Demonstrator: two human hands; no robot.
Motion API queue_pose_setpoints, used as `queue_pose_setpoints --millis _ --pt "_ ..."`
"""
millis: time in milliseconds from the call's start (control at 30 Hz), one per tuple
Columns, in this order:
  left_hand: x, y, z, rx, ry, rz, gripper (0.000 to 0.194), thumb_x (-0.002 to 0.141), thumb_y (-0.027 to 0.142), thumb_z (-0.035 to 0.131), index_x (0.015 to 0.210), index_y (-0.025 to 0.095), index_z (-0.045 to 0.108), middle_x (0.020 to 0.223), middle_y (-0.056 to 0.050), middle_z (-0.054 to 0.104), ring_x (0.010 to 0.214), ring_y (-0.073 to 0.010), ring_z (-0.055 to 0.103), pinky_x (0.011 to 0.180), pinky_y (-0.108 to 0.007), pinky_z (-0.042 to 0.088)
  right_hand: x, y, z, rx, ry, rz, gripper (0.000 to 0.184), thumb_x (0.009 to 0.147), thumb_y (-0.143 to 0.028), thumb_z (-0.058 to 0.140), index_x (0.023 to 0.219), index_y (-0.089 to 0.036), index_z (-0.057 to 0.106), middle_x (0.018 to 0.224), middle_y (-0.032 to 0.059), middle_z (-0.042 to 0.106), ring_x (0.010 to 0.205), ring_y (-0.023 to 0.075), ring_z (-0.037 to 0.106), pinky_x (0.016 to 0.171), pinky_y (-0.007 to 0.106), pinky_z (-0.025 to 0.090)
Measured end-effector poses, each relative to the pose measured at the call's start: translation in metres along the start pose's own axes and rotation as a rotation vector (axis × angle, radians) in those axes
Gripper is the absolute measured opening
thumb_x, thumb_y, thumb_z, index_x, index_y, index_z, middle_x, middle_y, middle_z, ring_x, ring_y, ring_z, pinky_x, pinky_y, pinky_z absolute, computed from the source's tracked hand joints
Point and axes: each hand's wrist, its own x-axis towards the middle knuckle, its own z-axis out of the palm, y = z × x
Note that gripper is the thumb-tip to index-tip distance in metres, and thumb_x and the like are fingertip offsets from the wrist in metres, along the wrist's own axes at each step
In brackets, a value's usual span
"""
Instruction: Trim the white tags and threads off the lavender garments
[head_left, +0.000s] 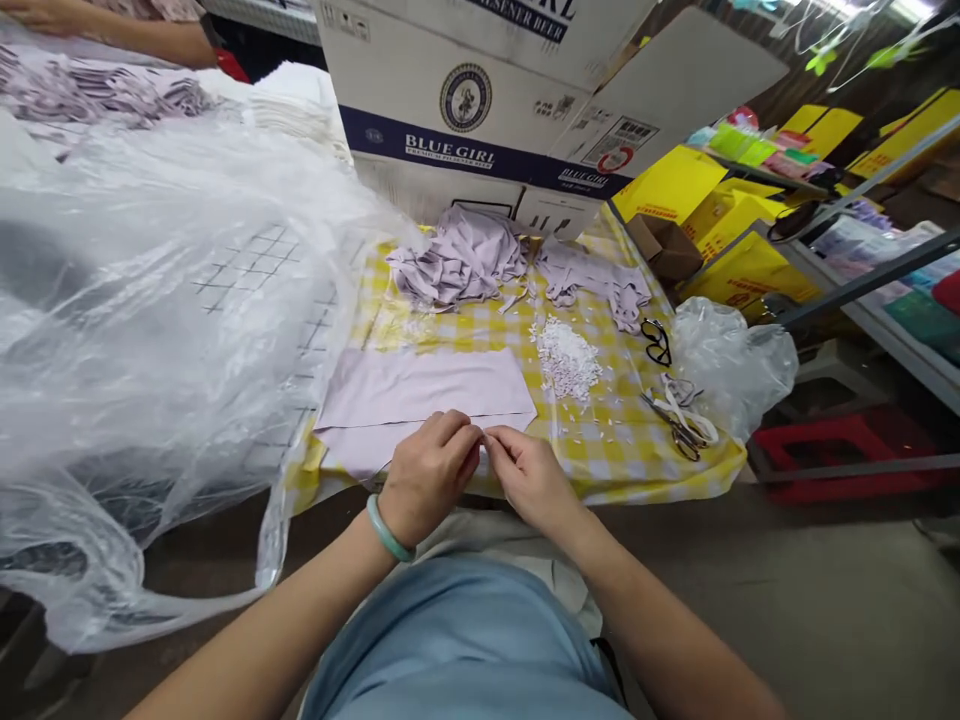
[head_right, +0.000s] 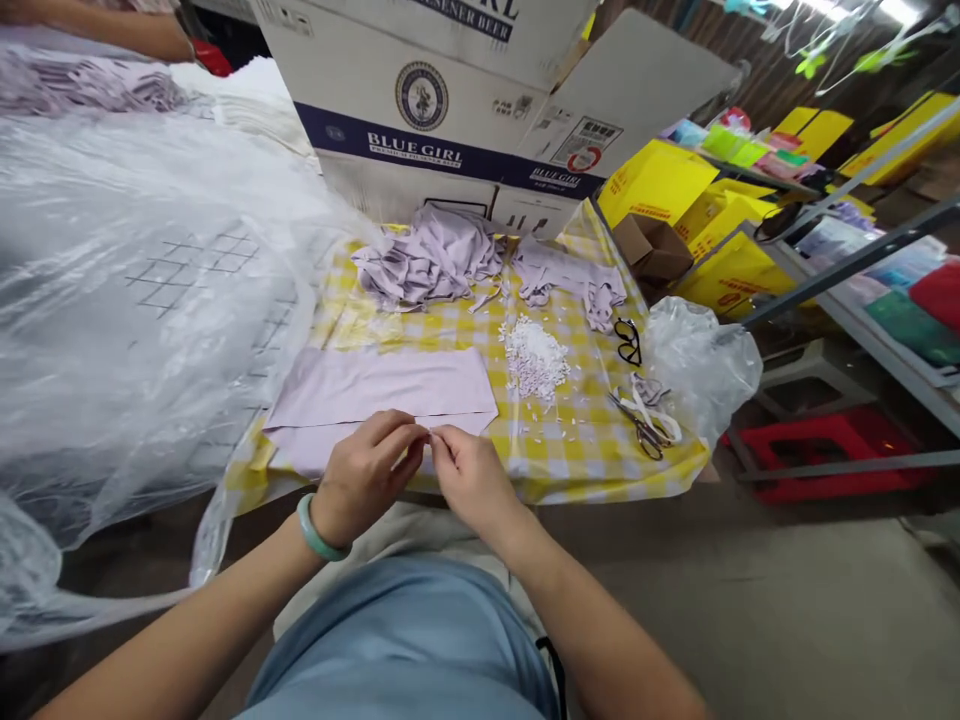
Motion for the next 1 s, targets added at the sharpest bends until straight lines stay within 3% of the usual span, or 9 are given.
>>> queue_pose_setpoints --millis 67,200,333,433,533,667,1000 --pt "-0.005 0.001 -0.001 0.015 -0.047 -0.044 0.013 0.089 0.013 0.048 0.083 0.017 0.059 0.081 -0.007 0.061 0.075 -0.0191 0.057 0.066 -0.032 0.048 -0.006 0.004 0.005 -0.032 -0.012 0.009 0.031 0.096 -0.034 0.043 0.082 -0.018 0.065 0.071 0.0002 0.061 0.064 0.0131 0.050 0.061 0.024 0.035" --pt "-0.004 -0.002 -0.009 -0.300 -0.135 -0.247 0.010 0.083 0.012 0.052 0.075 0.018 0.053 0.072 -0.001 0.056 0.064 -0.0133 0.052 0.059 -0.026 0.043 -0.018 0.010 0.009 0.015 -0.015 0.083 0.028 0.095 -0.040 0.048 0.102 -0.020 0.065 0.076 0.0008 0.067 0.064 0.0138 0.055 0.060 0.025 0.039" --pt "0.012 -0.013 -0.010 -0.459 -0.254 -0.219 0.009 0.083 0.013 0.053 0.076 0.018 0.056 0.071 0.000 0.058 0.065 -0.0122 0.053 0.059 -0.024 0.043 -0.011 0.016 0.002 0.066 0.020 0.063 0.026 0.092 -0.040 0.053 0.101 -0.022 0.069 0.091 0.0026 0.072 0.080 0.0165 0.063 0.072 0.026 0.044" --pt "0.026 -0.030 0.003 -0.327 -0.236 -0.163 0.009 0.083 0.012 0.053 0.082 0.017 0.060 0.082 -0.004 0.063 0.077 -0.0157 0.058 0.070 -0.028 0.049 0.010 0.024 -0.005 0.140 0.081 0.156 0.025 0.086 -0.042 0.058 0.085 -0.019 0.069 0.075 0.0020 0.068 0.068 0.0147 0.060 0.061 0.025 0.044" --pt "0.033 -0.046 0.022 -0.132 -0.270 -0.105 0.016 0.077 0.007 0.054 0.087 0.016 0.063 0.092 -0.008 0.066 0.086 -0.0205 0.059 0.080 -0.035 0.051 0.031 0.032 -0.008 0.341 0.051 0.397 0.025 0.077 -0.042 0.064 0.076 -0.017 0.065 0.052 -0.0040 0.055 0.042 0.0079 0.043 0.041 0.020 0.032" --pt "0.034 -0.056 0.038 -0.093 -0.286 -0.077 0.015 0.078 0.007 0.054 0.086 0.014 0.066 0.093 -0.011 0.066 0.087 -0.0231 0.059 0.083 -0.038 0.050 0.042 0.033 -0.005 0.460 0.008 0.526 0.023 0.073 -0.038 0.065 0.073 -0.016 0.064 0.049 -0.0051 0.055 0.035 0.0041 0.036 0.033 0.017 0.025" --pt "0.037 -0.059 0.032 -0.132 -0.222 -0.111 0.016 0.081 0.003 0.053 0.085 0.011 0.065 0.093 -0.011 0.067 0.086 -0.0186 0.059 0.082 -0.030 0.050 0.045 0.019 0.004 0.538 -0.043 0.630 0.012 0.076 -0.026 0.058 0.073 -0.015 0.062 0.046 -0.0070 0.053 0.032 0.0022 0.035 0.029 0.013 0.021"
